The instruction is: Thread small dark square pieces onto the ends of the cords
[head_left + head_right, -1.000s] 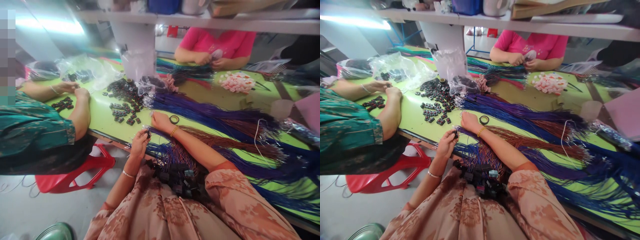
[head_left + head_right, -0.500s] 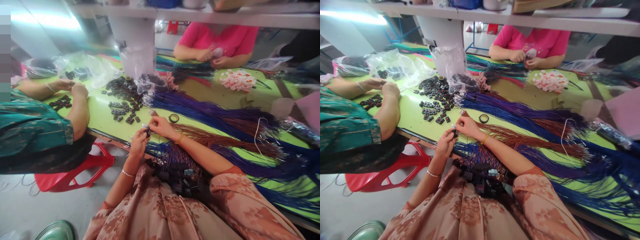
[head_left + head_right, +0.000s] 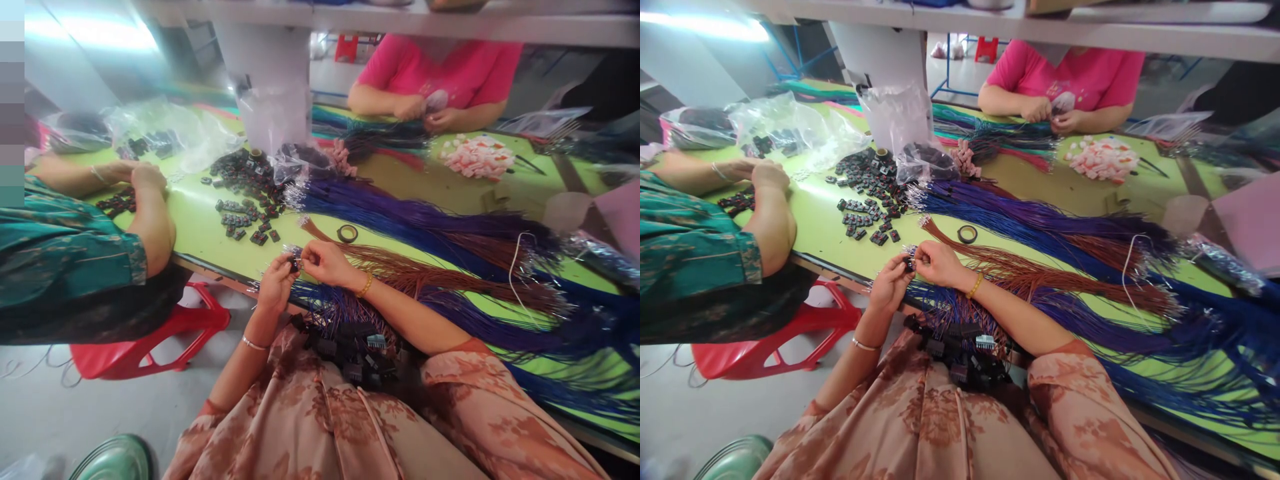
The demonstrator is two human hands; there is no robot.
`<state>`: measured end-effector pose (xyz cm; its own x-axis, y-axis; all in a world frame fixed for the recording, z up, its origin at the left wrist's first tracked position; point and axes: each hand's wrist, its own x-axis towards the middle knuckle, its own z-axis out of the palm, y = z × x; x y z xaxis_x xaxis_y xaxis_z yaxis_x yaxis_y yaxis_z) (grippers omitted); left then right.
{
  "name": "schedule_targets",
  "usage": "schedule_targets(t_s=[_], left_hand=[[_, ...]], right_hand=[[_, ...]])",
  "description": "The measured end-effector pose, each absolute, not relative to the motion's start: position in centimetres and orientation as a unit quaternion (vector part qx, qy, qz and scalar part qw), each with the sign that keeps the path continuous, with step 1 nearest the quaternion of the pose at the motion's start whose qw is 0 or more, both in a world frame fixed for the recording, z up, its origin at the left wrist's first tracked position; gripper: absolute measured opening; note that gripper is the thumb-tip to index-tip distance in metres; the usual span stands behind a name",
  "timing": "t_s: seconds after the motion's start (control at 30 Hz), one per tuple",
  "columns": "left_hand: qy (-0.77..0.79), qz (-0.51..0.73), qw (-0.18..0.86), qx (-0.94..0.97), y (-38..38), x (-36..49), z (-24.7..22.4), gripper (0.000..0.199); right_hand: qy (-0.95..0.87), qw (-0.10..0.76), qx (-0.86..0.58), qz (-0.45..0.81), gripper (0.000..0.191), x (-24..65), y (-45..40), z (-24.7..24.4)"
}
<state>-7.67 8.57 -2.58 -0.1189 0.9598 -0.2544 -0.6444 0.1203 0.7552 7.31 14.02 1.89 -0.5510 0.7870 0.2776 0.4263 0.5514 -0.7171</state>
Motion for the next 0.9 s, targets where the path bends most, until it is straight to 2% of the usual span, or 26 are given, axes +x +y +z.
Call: schedule_targets(t_s=[0.63,0.9], left_hand=[[0.414,0.623,0.630,0.207,8.55,-7.81,-2.46,0.021],[0.412,0.627,0.629,0.206,8.30,-7.41,-2.25,0.024]], right_hand=[[-0.880,0.264,-0.328,0.218,0.003,7.38,14.10,1.42],[-0.813,0.278,-0.403,0.316,0.006,6.93,13.96,1.49]])
